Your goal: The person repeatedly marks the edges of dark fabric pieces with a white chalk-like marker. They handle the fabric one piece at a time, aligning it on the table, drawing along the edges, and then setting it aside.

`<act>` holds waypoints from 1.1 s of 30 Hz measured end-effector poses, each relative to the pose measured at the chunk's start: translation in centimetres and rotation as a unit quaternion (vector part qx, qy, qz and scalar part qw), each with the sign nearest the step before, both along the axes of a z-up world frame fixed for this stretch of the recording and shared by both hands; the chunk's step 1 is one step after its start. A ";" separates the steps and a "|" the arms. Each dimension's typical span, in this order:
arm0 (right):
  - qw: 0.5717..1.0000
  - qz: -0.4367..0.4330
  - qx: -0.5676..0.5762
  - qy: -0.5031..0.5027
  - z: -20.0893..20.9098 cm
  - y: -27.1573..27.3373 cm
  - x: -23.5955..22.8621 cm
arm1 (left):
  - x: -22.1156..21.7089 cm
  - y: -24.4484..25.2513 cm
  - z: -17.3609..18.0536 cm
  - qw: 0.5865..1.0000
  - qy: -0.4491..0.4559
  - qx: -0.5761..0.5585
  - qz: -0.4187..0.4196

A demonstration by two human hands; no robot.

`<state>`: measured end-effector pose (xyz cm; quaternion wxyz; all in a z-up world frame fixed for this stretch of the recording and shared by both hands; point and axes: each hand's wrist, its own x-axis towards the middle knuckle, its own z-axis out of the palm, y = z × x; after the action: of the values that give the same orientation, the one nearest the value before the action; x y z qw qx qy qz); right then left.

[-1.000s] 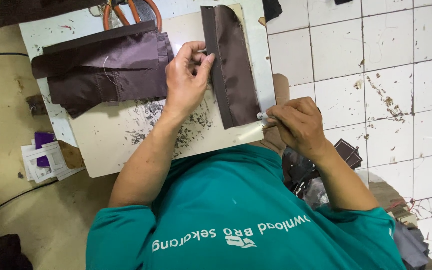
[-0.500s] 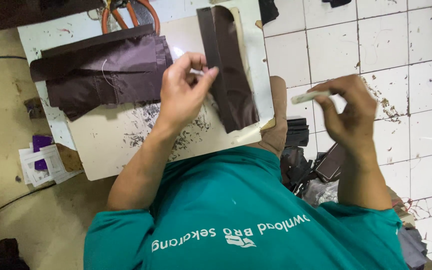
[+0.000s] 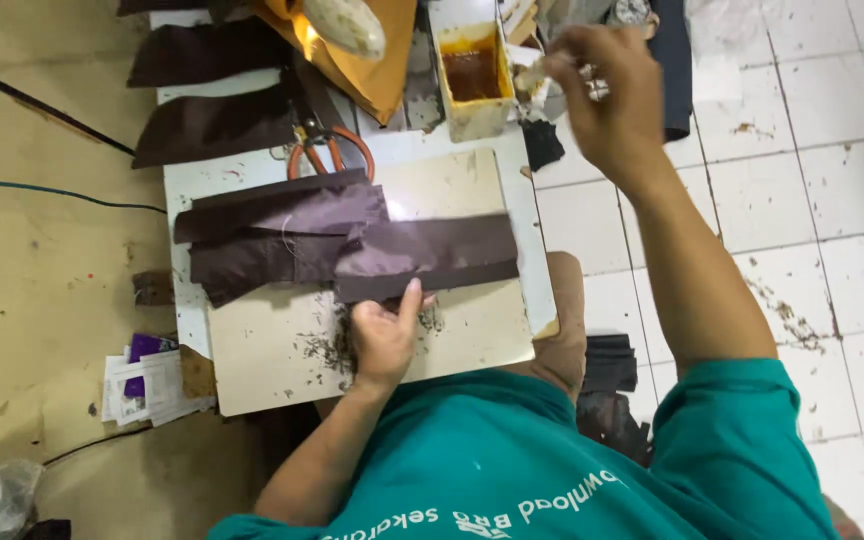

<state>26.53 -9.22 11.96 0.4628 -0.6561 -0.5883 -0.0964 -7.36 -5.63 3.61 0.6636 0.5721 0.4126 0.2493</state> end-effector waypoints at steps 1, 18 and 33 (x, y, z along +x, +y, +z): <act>0.998 -0.015 -0.058 0.007 -0.5 1.9 0.5 | 0.1 -0.1 -0.6 0.999 0.000 0.047 0.002; 0.973 0.004 -0.169 -0.154 -4.9 9.7 4.3 | 1.0 0.5 -0.6 1.000 0.015 -0.014 0.003; 0.957 0.141 -0.213 0.137 1.8 -4.0 -4.3 | 0.2 -0.8 -1.7 0.995 0.016 0.099 0.003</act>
<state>22.25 -13.18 13.74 0.3974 -0.6566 -0.6127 0.1886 -7.16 -6.44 1.95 0.5962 0.6375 0.3986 0.2816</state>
